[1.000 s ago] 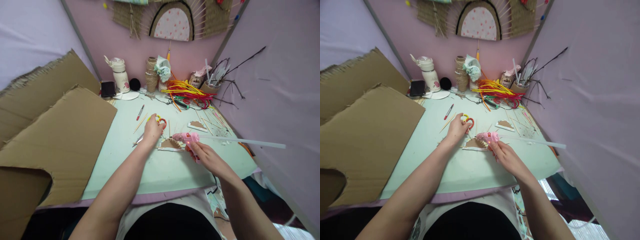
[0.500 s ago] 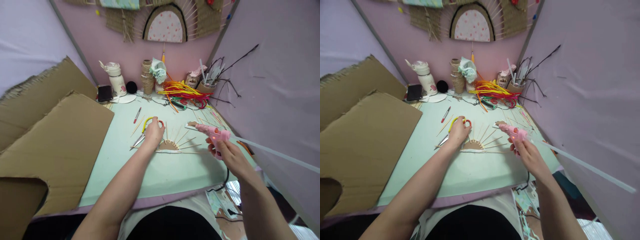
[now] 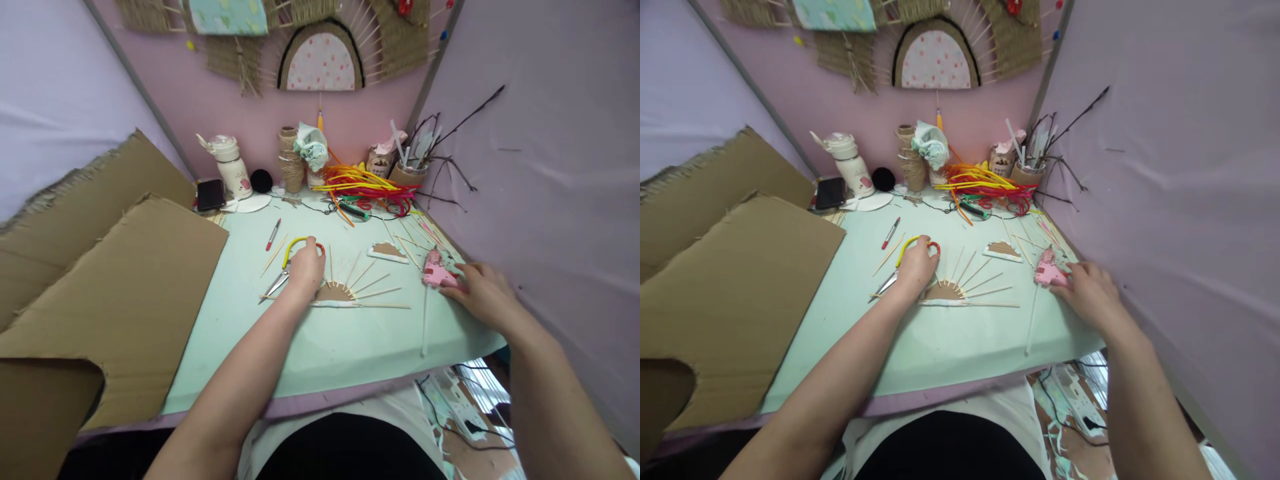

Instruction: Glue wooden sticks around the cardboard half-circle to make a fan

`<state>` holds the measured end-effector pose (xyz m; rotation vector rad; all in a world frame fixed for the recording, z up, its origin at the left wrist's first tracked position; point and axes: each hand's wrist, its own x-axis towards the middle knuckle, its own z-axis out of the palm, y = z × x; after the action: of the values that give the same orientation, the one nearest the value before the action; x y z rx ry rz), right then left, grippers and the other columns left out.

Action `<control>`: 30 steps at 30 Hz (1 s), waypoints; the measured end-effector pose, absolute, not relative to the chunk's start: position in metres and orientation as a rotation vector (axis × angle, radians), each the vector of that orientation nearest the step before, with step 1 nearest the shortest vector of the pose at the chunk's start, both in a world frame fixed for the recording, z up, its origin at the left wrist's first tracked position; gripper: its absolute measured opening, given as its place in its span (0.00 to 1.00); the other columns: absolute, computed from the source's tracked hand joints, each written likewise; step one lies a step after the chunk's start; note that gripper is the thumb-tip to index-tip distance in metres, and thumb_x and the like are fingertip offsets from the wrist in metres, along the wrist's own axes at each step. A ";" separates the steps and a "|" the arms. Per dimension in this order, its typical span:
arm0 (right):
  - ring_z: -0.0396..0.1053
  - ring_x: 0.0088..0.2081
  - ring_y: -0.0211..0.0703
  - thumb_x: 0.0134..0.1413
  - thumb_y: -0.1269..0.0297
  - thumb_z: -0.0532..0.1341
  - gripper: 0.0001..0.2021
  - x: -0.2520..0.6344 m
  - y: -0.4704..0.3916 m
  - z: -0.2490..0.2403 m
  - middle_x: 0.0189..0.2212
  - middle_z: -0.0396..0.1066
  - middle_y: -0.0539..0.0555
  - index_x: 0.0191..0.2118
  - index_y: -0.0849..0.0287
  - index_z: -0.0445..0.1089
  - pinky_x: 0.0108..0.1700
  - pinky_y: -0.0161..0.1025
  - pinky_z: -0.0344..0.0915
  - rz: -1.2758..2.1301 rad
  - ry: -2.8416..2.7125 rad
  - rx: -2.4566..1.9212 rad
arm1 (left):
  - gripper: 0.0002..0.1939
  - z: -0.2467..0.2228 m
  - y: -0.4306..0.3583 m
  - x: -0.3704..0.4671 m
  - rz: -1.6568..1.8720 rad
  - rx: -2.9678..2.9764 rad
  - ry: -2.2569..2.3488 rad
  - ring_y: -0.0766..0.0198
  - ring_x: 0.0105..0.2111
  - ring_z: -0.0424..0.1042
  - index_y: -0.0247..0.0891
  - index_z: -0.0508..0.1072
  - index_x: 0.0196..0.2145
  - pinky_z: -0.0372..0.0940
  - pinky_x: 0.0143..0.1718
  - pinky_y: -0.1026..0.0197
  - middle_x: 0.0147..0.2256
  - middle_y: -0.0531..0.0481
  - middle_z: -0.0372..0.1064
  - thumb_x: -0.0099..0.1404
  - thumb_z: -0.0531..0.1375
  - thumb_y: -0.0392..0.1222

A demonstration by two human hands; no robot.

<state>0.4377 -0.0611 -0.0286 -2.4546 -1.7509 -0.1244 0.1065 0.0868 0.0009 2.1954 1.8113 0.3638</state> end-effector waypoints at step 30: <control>0.65 0.49 0.49 0.61 0.69 0.59 0.09 0.218 -0.012 -0.002 0.46 0.75 0.55 0.44 0.54 0.74 0.48 0.46 0.52 0.085 -2.037 -1.816 | 0.12 0.006 0.094 0.044 0.639 2.252 1.633 0.54 0.48 0.69 0.36 0.75 0.44 0.62 0.53 0.55 0.44 0.44 0.74 0.62 0.60 0.36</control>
<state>0.2184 -0.0118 -0.0019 -1.8161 -2.0372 0.0848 0.0438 0.0938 0.0058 2.2524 1.6334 0.6389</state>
